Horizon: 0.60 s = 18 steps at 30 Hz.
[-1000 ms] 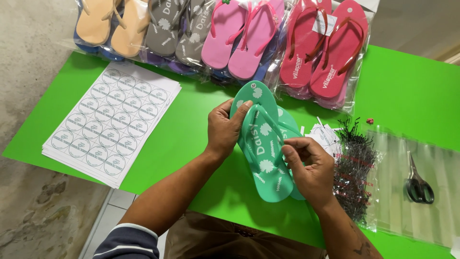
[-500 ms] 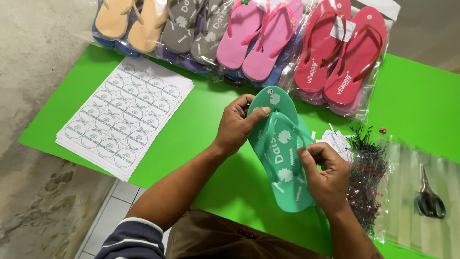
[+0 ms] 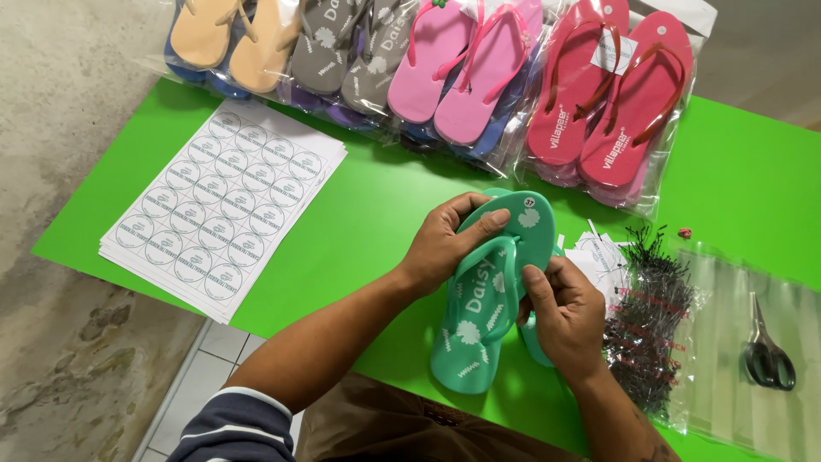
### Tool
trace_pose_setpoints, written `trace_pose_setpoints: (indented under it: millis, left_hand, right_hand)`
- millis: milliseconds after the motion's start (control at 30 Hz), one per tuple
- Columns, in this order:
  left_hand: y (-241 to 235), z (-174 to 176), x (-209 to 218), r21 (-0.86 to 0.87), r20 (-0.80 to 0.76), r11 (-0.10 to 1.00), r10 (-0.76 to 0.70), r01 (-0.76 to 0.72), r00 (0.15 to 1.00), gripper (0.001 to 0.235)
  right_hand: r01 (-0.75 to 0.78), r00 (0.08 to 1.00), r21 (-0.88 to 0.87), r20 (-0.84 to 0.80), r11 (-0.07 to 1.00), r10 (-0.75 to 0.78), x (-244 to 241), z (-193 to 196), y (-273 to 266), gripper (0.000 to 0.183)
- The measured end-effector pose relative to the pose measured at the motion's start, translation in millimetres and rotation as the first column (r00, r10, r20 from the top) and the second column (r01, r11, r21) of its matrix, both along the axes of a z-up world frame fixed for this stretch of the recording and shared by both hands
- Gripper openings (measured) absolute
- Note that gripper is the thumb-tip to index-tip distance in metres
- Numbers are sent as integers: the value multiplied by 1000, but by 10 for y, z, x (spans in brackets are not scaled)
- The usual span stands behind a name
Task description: Packaging a pair of flip-flops into a plastic bag and attaching a cardboard header.
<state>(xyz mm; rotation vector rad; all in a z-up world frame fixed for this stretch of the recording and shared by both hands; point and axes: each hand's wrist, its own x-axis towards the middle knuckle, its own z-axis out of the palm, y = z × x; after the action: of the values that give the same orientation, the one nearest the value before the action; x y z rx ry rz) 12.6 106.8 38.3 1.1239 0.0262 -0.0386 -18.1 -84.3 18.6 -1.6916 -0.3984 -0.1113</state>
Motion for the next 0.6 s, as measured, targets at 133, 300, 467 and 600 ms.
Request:
trace_pose_setpoints:
  millis: [133, 300, 467, 600]
  left_hand:
    - [11, 60, -15, 17, -5, 1000, 3, -3, 1000, 30]
    - [52, 4, -43, 266, 167, 919, 254, -291, 953, 30]
    - [97, 145, -155, 556, 549, 730, 38, -398, 835, 39]
    - [110, -106, -35, 383, 300, 924, -135, 10, 944, 17]
  right_hand:
    - [18, 999, 48, -40, 999, -16, -20, 78, 36, 21]
    - [96, 995, 47, -26, 994, -95, -2, -8, -17, 19]
    - [122, 993, 65, -3, 990, -122, -30, 61, 26, 19]
    - [-11, 993, 55, 114, 998, 4, -30, -56, -1, 41]
